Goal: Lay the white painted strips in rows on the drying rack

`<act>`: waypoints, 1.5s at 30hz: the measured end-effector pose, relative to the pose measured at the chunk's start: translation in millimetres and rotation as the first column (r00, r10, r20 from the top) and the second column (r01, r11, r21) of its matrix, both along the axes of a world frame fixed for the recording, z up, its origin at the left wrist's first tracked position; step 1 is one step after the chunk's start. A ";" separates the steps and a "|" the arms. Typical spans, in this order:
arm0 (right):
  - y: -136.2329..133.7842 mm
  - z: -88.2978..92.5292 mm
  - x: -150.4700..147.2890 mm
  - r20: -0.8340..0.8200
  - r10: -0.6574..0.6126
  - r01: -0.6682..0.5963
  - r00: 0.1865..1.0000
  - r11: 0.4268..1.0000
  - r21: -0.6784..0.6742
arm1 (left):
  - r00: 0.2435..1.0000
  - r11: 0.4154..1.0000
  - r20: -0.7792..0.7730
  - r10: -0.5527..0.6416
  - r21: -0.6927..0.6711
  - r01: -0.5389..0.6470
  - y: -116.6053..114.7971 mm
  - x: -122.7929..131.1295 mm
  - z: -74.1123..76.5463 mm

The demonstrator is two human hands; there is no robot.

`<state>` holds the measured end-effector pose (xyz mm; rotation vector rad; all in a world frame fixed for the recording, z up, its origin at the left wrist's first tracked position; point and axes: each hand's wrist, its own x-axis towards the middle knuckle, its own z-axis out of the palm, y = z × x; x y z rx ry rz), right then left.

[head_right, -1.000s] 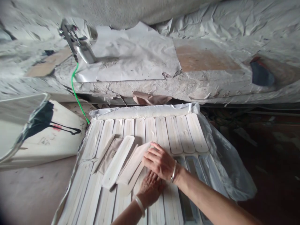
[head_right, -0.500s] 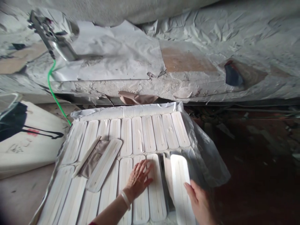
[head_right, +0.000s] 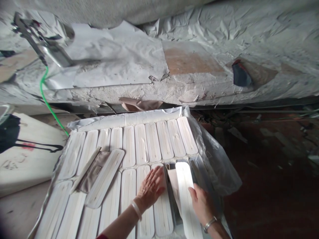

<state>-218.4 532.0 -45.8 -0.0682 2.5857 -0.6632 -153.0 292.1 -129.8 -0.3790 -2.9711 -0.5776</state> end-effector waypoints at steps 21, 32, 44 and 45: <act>-12.0 -11.9 2.0 -0.015 0.103 -0.099 0.995 0.983 0.154 | 0.993 0.993 -0.046 0.108 0.061 -0.105 20.9 -3.9 5.5; -11.1 -32.3 -11.2 0.085 0.037 -0.036 0.996 0.999 -0.018 | 0.978 0.978 0.029 0.206 -0.014 -0.206 34.7 -21.6 14.1; -6.2 -77.6 -26.3 0.413 0.085 0.017 0.907 0.971 -0.239 | 0.987 0.989 0.078 0.143 -0.060 -0.139 28.4 -2.7 4.9; -9.0 -77.9 -28.5 0.416 0.091 0.012 0.905 0.971 -0.240 | 0.987 0.989 0.078 0.143 -0.058 -0.139 28.5 -2.9 4.2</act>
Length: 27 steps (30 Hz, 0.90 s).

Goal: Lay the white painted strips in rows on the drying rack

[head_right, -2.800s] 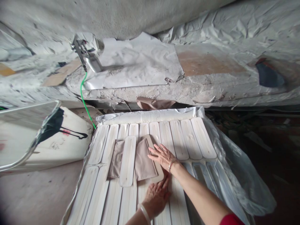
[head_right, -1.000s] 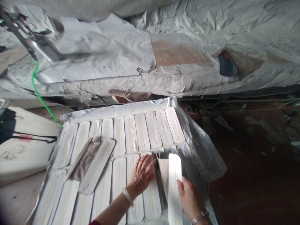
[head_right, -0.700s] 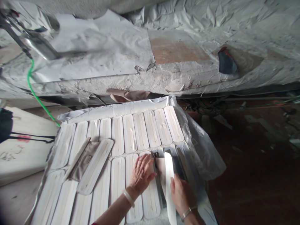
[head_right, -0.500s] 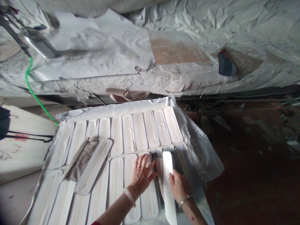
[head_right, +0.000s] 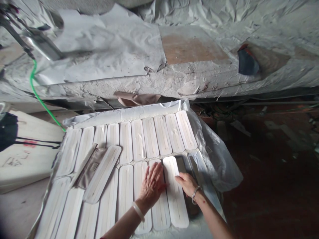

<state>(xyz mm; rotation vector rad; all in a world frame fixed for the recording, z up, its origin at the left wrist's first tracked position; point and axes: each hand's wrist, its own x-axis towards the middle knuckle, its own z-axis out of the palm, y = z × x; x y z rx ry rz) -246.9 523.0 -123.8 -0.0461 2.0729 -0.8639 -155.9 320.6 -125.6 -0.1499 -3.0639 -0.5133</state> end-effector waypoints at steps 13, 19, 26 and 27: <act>-7.2 7.8 -16.5 0.017 0.126 -0.126 0.992 0.992 -0.006 | 0.998 0.998 -0.012 -0.062 0.012 0.062 1.9 -4.1 3.5; -2.4 6.8 -14.7 -0.039 0.146 -0.148 0.989 0.988 -0.046 | 0.995 0.995 0.002 -0.100 -0.012 0.100 0.2 -6.9 3.6; -1.3 7.4 -15.1 -0.015 0.142 -0.143 0.990 0.988 -0.058 | 0.994 0.994 -0.014 -0.105 0.001 0.105 0.6 -6.1 3.2; -1.7 7.4 -16.1 -0.008 0.148 -0.148 0.989 0.987 -0.055 | 0.994 0.994 -0.013 -0.105 0.002 0.105 0.8 -6.4 3.2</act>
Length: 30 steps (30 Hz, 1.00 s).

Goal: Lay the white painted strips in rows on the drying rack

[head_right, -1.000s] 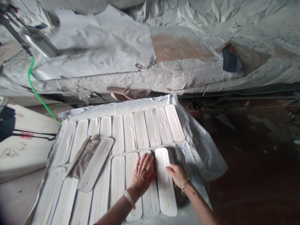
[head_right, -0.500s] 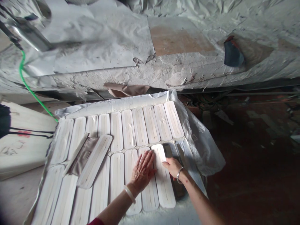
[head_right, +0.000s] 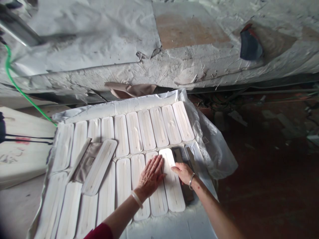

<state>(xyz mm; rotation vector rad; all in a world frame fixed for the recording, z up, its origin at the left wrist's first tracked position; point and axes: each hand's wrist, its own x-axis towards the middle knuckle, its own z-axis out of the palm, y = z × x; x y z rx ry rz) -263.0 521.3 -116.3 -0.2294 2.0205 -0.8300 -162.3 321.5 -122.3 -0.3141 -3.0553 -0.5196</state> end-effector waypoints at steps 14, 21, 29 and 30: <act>-27.5 28.5 -2.5 -0.135 0.148 -0.090 0.980 0.928 0.363 | 0.999 1.000 0.044 0.002 0.009 -0.002 1.6 -0.3 -3.2; -31.2 25.6 4.5 -0.231 0.233 -0.076 0.945 0.841 0.535 | 0.999 1.000 -0.033 0.019 0.014 -0.019 4.2 0.8 -5.3; -28.4 25.4 0.7 -0.229 0.270 -0.107 0.935 0.833 0.543 | 0.999 0.998 0.036 -0.011 0.063 0.008 3.5 9.8 -1.1; -27.6 25.4 0.8 -0.228 0.275 -0.110 0.934 0.829 0.548 | 0.999 0.997 0.039 -0.013 0.073 0.010 2.1 11.1 1.0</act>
